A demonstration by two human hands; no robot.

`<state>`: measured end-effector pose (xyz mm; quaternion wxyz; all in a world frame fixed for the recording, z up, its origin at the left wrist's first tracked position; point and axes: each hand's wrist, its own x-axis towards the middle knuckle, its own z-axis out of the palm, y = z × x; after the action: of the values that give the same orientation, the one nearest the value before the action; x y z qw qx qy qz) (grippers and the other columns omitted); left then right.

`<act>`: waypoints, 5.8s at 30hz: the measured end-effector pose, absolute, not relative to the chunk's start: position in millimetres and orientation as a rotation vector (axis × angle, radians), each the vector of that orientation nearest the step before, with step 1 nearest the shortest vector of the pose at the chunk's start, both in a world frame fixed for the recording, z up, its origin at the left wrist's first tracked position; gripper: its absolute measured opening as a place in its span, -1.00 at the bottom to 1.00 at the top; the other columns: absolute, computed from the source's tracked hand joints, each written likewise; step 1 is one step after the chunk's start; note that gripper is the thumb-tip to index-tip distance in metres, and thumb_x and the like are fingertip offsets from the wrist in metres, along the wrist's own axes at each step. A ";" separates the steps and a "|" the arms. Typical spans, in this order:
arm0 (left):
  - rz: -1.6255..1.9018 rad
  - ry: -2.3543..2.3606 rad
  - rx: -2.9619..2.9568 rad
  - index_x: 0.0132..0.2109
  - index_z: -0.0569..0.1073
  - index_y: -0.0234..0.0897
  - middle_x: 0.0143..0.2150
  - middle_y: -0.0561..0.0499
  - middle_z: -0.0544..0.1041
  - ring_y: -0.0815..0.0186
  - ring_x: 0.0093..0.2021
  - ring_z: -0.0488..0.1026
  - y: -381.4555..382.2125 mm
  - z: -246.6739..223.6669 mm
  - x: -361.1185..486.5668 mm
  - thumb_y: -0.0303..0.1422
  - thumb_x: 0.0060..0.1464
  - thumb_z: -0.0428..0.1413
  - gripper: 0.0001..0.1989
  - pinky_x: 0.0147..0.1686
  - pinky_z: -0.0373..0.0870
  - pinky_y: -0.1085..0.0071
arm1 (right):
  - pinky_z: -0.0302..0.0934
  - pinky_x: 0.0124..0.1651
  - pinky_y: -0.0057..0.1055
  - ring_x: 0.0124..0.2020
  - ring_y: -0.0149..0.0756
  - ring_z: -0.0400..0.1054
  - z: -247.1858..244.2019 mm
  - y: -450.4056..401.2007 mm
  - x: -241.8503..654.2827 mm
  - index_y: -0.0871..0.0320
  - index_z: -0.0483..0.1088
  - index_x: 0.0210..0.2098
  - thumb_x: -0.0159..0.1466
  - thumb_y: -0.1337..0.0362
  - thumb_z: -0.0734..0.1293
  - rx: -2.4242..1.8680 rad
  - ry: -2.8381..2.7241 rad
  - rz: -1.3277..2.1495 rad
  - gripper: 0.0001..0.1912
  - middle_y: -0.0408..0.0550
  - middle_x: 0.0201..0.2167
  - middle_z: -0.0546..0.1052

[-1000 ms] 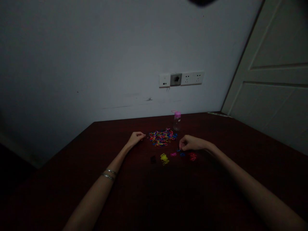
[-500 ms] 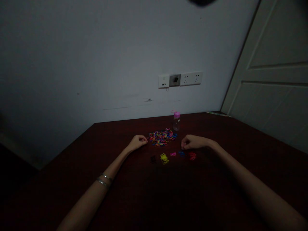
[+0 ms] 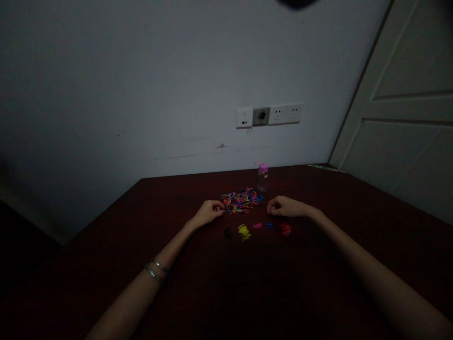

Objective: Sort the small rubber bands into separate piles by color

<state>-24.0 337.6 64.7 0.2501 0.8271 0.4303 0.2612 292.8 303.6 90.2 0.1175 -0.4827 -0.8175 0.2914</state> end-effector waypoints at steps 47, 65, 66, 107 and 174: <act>0.402 0.782 2.568 -0.42 0.48 -0.32 -0.50 0.04 0.43 0.45 -0.52 0.27 266.7 87.6 96.0 -0.48 -0.19 0.06 -0.88 -0.53 0.11 0.55 | 0.05 -0.47 -0.52 -0.53 -0.44 0.19 94.4 304.1 292.2 0.26 0.41 -0.45 0.01 0.33 0.15 -1.412 -2.364 0.675 -0.78 -0.11 -0.55 0.41; 1.041 1.202 2.048 -0.42 0.49 -0.40 -0.55 0.01 0.44 0.41 -0.52 0.29 360.0 81.5 21.9 -0.19 -0.08 0.03 -0.68 -0.51 0.16 0.52 | 0.13 -0.28 -0.43 -0.29 -0.28 0.33 81.4 305.1 284.2 0.07 0.39 -0.16 0.16 0.24 0.19 -1.581 -2.275 0.325 -0.72 -0.04 -0.27 0.48; 1.075 1.246 2.004 -0.43 0.49 -0.41 -0.54 0.00 0.45 0.39 -0.51 0.31 368.0 78.6 12.3 -0.19 -0.10 0.05 -0.68 -0.49 0.18 0.51 | 0.14 -0.27 -0.43 -0.26 -0.27 0.33 81.4 303.6 280.8 0.05 0.38 -0.14 0.17 0.23 0.18 -1.581 -2.288 0.298 -0.72 -0.05 -0.24 0.47; 0.993 1.368 2.073 -0.42 0.50 -0.40 -0.56 0.03 0.42 0.40 -0.52 0.28 381.0 57.6 -31.5 -0.16 -0.10 0.01 -0.65 -0.50 0.15 0.51 | 0.01 -0.52 -0.52 -0.56 -0.46 0.17 109.4 282.9 265.0 0.23 0.46 -0.37 0.11 0.16 0.24 -1.250 -2.401 0.759 -0.72 -0.13 -0.59 0.37; 0.146 0.748 2.130 -0.36 0.47 -0.36 -0.54 0.08 0.40 0.48 -0.52 0.27 316.0 121.4 18.4 -0.42 -0.12 0.06 -0.86 -0.52 0.15 0.58 | 0.08 -0.37 -0.47 -0.33 -0.32 0.33 88.9 284.7 244.8 0.08 0.41 -0.25 0.16 0.23 0.19 -1.529 -2.380 0.294 -0.78 -0.09 -0.36 0.48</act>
<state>18.4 316.0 121.4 0.4255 0.8521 0.2991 0.0584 244.8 284.7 88.9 0.1481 -0.5316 -0.8276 0.1024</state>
